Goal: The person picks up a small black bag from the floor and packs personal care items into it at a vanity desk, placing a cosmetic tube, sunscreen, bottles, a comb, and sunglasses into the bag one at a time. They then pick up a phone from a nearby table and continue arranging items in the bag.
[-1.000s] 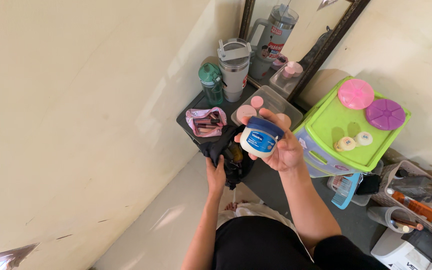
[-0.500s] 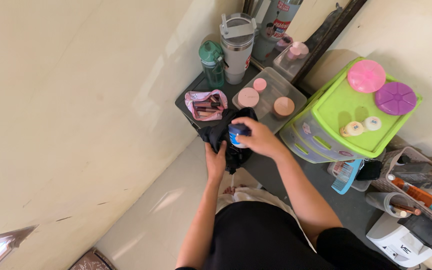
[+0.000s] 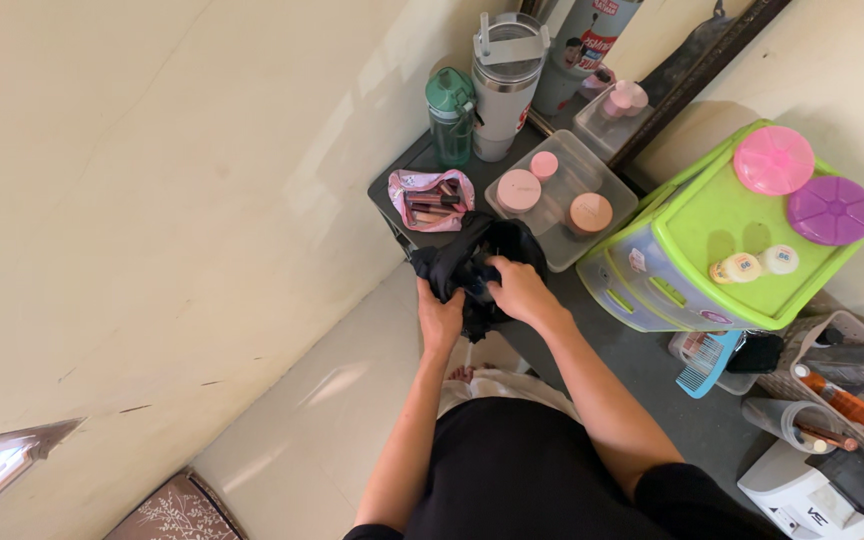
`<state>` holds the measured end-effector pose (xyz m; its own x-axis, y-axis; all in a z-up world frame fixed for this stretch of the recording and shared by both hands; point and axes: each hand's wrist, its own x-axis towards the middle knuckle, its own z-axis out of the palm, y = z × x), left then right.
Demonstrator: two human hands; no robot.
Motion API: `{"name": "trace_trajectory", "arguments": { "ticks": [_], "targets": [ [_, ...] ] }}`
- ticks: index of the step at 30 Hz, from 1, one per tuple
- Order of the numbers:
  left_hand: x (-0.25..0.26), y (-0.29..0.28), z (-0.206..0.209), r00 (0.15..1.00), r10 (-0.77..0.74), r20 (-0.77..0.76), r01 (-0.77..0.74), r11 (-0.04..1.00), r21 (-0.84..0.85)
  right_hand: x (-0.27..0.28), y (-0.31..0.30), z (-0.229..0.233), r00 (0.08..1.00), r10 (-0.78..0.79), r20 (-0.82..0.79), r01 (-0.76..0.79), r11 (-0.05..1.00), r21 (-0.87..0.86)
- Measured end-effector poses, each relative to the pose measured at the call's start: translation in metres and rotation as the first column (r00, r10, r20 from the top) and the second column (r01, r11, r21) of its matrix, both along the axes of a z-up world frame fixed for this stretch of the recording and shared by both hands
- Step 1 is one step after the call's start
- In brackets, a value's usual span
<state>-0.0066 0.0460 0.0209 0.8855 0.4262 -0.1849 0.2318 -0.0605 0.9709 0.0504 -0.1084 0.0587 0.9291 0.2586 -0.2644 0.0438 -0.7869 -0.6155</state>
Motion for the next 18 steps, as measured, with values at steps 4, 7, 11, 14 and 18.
{"name": "trace_trajectory", "arguments": {
  "ticks": [4,7,11,14,18],
  "targets": [
    [0.001,0.0,-0.003,0.998,0.005,0.069,-0.003,1.0,-0.022,0.002,-0.001,0.025,0.997,-0.027,-0.071,0.03,0.999,0.041],
    [0.001,0.001,-0.006,0.999,0.001,0.047,0.001,0.999,-0.041,0.006,-0.005,0.044,0.965,-0.092,-0.247,0.126,0.984,0.124],
    [0.002,0.001,-0.01,0.997,-0.005,0.081,0.009,0.998,-0.058,0.027,-0.003,0.058,0.972,-0.003,-0.235,0.142,0.805,0.576],
    [0.002,-0.001,-0.012,0.996,-0.008,0.092,0.012,0.999,-0.046,0.051,0.0,0.069,0.984,0.064,-0.164,0.068,0.725,0.686],
    [0.002,-0.003,-0.012,0.997,-0.017,0.073,0.021,0.998,-0.06,0.088,0.019,0.072,0.993,-0.059,0.101,0.013,0.912,0.41]
  ]
}}
